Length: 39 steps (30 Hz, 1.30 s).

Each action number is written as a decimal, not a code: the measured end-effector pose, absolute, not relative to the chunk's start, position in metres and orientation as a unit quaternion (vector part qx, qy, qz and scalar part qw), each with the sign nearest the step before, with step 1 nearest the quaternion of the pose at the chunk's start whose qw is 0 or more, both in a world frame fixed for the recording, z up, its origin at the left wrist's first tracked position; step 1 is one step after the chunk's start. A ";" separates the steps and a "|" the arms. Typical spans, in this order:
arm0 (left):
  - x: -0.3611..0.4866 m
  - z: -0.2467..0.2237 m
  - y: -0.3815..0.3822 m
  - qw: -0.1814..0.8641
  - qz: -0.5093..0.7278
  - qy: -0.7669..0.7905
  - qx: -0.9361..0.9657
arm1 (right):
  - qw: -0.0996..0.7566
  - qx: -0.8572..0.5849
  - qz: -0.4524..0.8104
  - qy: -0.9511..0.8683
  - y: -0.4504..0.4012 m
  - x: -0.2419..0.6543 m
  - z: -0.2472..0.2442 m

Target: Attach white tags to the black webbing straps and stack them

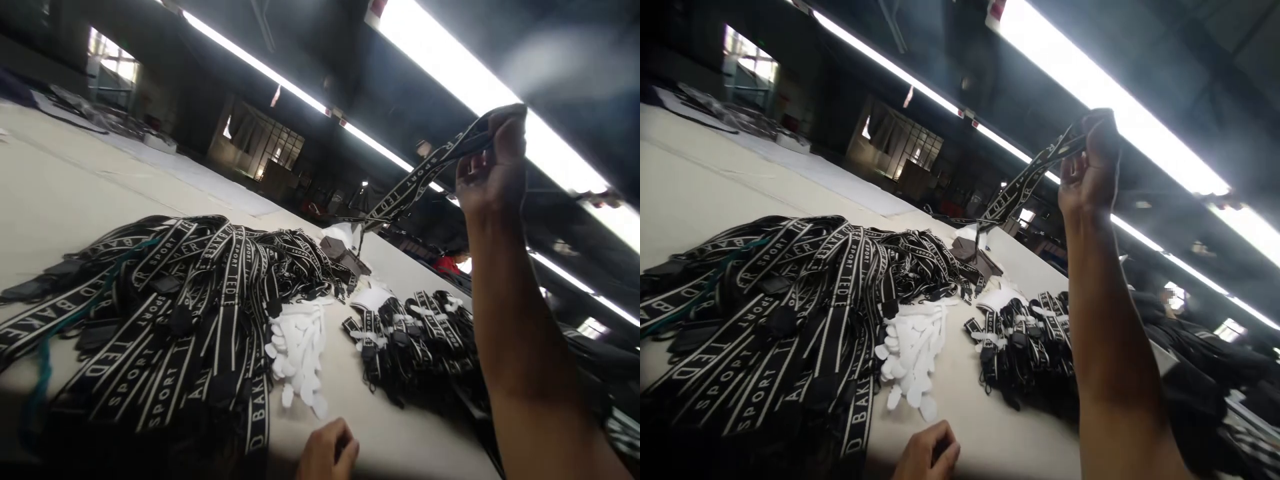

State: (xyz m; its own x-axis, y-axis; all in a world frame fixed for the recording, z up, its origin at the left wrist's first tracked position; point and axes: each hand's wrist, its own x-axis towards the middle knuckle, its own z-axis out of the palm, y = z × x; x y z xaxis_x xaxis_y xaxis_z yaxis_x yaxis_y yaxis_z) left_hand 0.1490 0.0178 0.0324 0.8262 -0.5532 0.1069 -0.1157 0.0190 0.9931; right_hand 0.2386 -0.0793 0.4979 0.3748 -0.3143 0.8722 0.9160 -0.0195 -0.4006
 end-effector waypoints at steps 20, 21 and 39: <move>0.090 0.034 -0.020 0.666 -0.373 -0.408 0.500 | 0.741 -0.662 -0.097 0.060 -0.162 -0.023 0.189; 0.089 0.034 -0.021 0.660 -0.342 -0.426 0.516 | 0.763 -0.635 -0.089 0.079 -0.162 -0.022 0.165; 0.123 0.045 -0.019 0.803 -0.425 -0.123 0.400 | 0.837 -0.526 -0.041 0.146 -0.150 -0.042 0.010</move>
State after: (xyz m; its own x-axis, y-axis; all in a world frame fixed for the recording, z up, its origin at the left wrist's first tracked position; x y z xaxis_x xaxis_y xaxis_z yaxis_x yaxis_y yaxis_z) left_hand 0.1229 -0.0194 0.0446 0.6082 -0.7807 -0.1434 0.5848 0.3185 0.7460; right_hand -0.0422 -0.1500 0.0100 0.9543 -0.2211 -0.2010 -0.0855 0.4423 -0.8928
